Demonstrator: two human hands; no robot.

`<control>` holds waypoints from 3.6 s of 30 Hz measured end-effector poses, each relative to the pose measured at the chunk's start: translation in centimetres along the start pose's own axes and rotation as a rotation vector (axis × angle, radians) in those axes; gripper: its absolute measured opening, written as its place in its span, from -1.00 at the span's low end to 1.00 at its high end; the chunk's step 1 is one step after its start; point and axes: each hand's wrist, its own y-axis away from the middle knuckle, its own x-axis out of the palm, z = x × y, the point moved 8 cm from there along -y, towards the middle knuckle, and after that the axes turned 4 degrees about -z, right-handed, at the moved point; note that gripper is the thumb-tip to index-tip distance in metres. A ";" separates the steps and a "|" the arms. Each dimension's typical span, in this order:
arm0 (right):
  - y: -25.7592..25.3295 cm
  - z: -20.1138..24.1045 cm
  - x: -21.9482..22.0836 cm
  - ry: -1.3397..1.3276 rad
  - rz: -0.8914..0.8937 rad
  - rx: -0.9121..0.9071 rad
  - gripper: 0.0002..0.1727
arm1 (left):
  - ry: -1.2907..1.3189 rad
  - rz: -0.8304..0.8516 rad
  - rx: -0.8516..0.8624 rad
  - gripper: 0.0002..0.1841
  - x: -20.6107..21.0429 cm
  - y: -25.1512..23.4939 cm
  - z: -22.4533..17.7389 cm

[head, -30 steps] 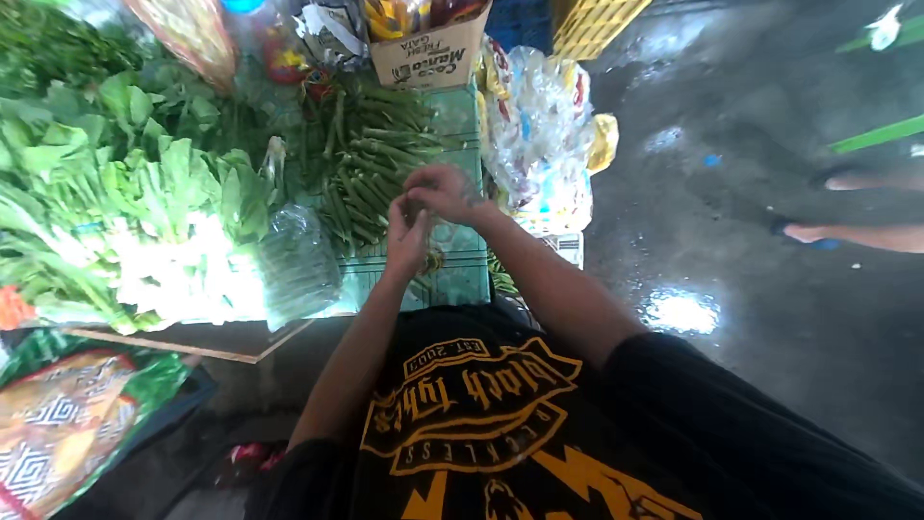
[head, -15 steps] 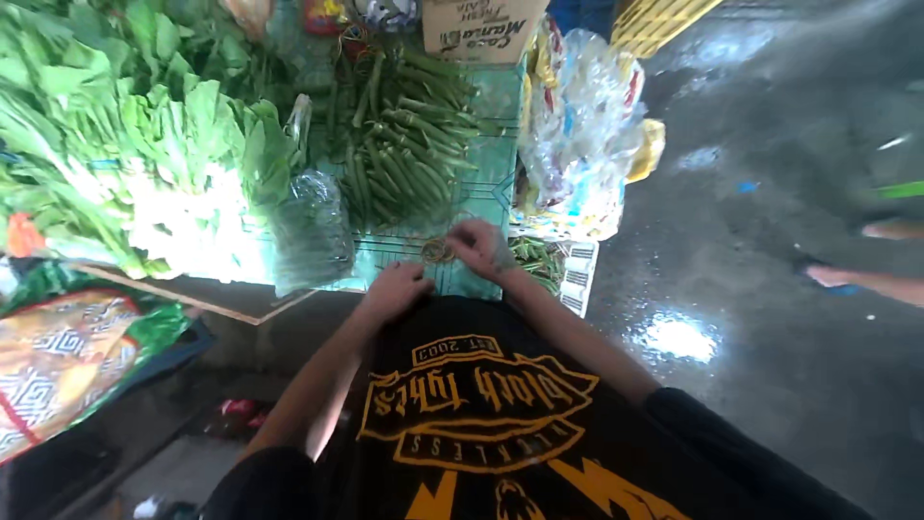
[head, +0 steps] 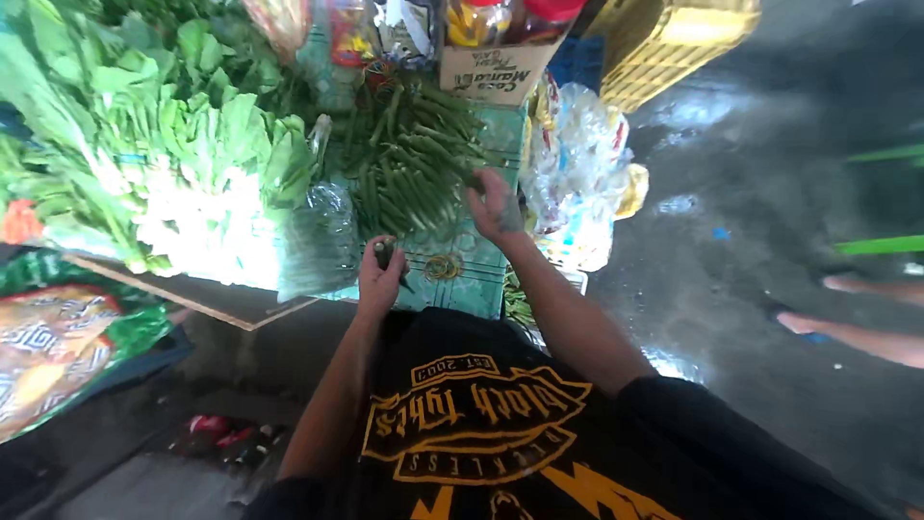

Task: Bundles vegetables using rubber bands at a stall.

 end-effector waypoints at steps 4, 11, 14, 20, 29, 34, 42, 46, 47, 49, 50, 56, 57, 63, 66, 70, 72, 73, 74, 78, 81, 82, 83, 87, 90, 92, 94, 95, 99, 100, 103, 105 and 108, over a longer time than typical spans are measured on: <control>5.6 6.3 0.1 -0.274 0.040 -0.202 -0.68 | 0.422 0.081 -0.120 -0.45 2.8 -0.7 -1.0; 9.0 7.4 1.8 -0.092 -0.017 -0.419 -0.65 | 0.423 0.118 -0.116 -0.65 5.9 -1.4 -2.0; 8.2 6.4 1.6 -0.135 0.030 -0.405 -0.69 | 0.459 0.100 -0.153 -0.69 5.5 -1.0 -1.3; 2.3 0.0 4.1 0.169 0.188 0.161 -0.55 | 0.604 -0.001 -0.325 -0.68 3.5 -0.8 -0.2; 2.1 -1.1 4.8 0.129 0.174 0.180 -0.54 | 0.594 0.032 -0.361 -0.65 3.0 -1.4 0.2; 2.7 0.4 -3.1 -0.163 -0.071 -0.041 -0.72 | 0.491 0.107 -0.319 -0.66 2.5 -2.0 -0.1; 3.3 8.5 -8.1 -0.343 0.272 -0.445 -0.78 | 0.360 0.502 -0.190 -0.62 4.3 -1.8 -2.9; 4.1 10.2 -4.2 -0.340 0.215 -0.462 -0.85 | 0.305 0.602 -0.185 -0.66 6.7 -0.9 -3.8; 4.2 10.2 -3.6 -0.369 0.178 -0.475 -0.86 | 0.325 0.610 -0.190 -0.65 6.8 -0.7 -3.9; 4.4 10.2 -3.0 -0.430 0.150 -0.481 -0.86 | 0.375 0.602 -0.189 -0.65 6.4 -0.2 -3.9; 4.6 10.4 -2.8 -0.452 0.159 -0.482 -0.86 | 0.389 0.591 -0.193 -0.66 6.0 0.1 -3.8; 3.9 7.3 -1.1 -0.685 0.235 -0.340 -0.72 | 0.504 0.551 -0.209 -0.62 5.2 1.5 -3.2; 3.5 5.5 -1.1 -0.648 0.206 -0.238 -0.71 | 0.490 0.520 -0.194 -0.63 4.9 1.4 -3.4; 5.6 -4.6 2.6 0.088 0.304 -0.077 -0.71 | 0.205 0.341 -0.225 -0.64 0.6 1.0 -2.2; 8.2 -4.9 3.9 0.188 0.133 -0.397 -0.87 | 0.196 0.333 -0.258 -0.64 0.5 1.6 -1.3; 8.3 -4.0 3.4 0.168 0.115 -0.343 -0.78 | 0.108 0.381 -0.167 -0.62 1.8 2.0 -1.3; 7.7 -3.4 1.0 -0.103 0.058 -0.151 -0.73 | -0.009 0.414 -0.106 -0.59 2.3 2.0 -1.6; 7.6 -3.2 -0.3 -0.251 0.015 -0.063 -0.72 | -0.088 0.417 -0.080 -0.58 2.4 2.1 -1.6; 7.5 -3.0 -1.4 -0.415 -0.036 0.010 -0.69 | -0.167 0.423 -0.063 -0.56 2.4 2.2 -1.5; 6.8 -2.5 -3.1 -0.971 -0.121 0.126 -0.78 | -0.382 0.447 -0.008 -0.54 2.6 1.9 -0.9; 7.2 -0.7 -3.3 -1.238 -0.016 0.108 -0.66 | -0.406 0.447 0.017 -0.54 2.8 1.7 -0.7; 7.6 -0.2 -3.4 -1.220 0.030 0.067 -0.66 | -0.415 0.445 0.025 -0.52 3.2 1.8 -0.6; 8.3 0.1 -3.4 -1.154 0.096 0.014 -0.67 | -0.421 0.438 0.035 -0.50 3.7 2.0 -0.5; 9.7 0.7 0.1 -0.788 0.314 0.029 -0.22 | -0.498 0.499 0.115 -0.46 4.3 2.1 -1.3; 9.8 2.4 1.8 -0.716 0.459 -0.044 0.18 | -0.667 0.594 0.139 -0.41 5.1 2.7 -2.3; 9.7 4.6 2.1 -0.603 0.520 -0.141 0.23 | -0.743 0.650 0.123 -0.46 6.0 3.5 -3.1; 9.7 6.4 3.0 -0.394 0.591 -0.237 0.22 | -0.781 0.686 0.099 -0.49 6.8 4.2 -3.9; 9.6 6.8 3.6 -0.287 0.633 -0.257 0.20 | -0.797 0.694 0.097 -0.50 7.0 4.5 -4.3; 9.4 6.5 5.2 -0.050 0.817 -0.234 0.16 | -0.739 0.699 0.140 -0.46 6.5 4.4 -3.9; 9.7 6.1 5.5 -0.025 0.848 -0.225 0.14 | -0.727 0.700 0.145 -0.49 6.3 4.4 -3.6; 10.6 4.6 5.9 -0.037 0.821 -0.238 0.13 | -0.636 0.670 0.185 -0.53 6.6 4.5 -2.7; 10.7 5.0 6.1 -0.128 0.749 -0.240 0.15 | -0.583 0.624 0.164 -0.52 5.7 4.3 -2.7; 11.1 4.2 5.2 -0.298 0.671 -0.128 -0.02 | -0.435 0.515 0.079 -0.53 4.6 4.1 -2.4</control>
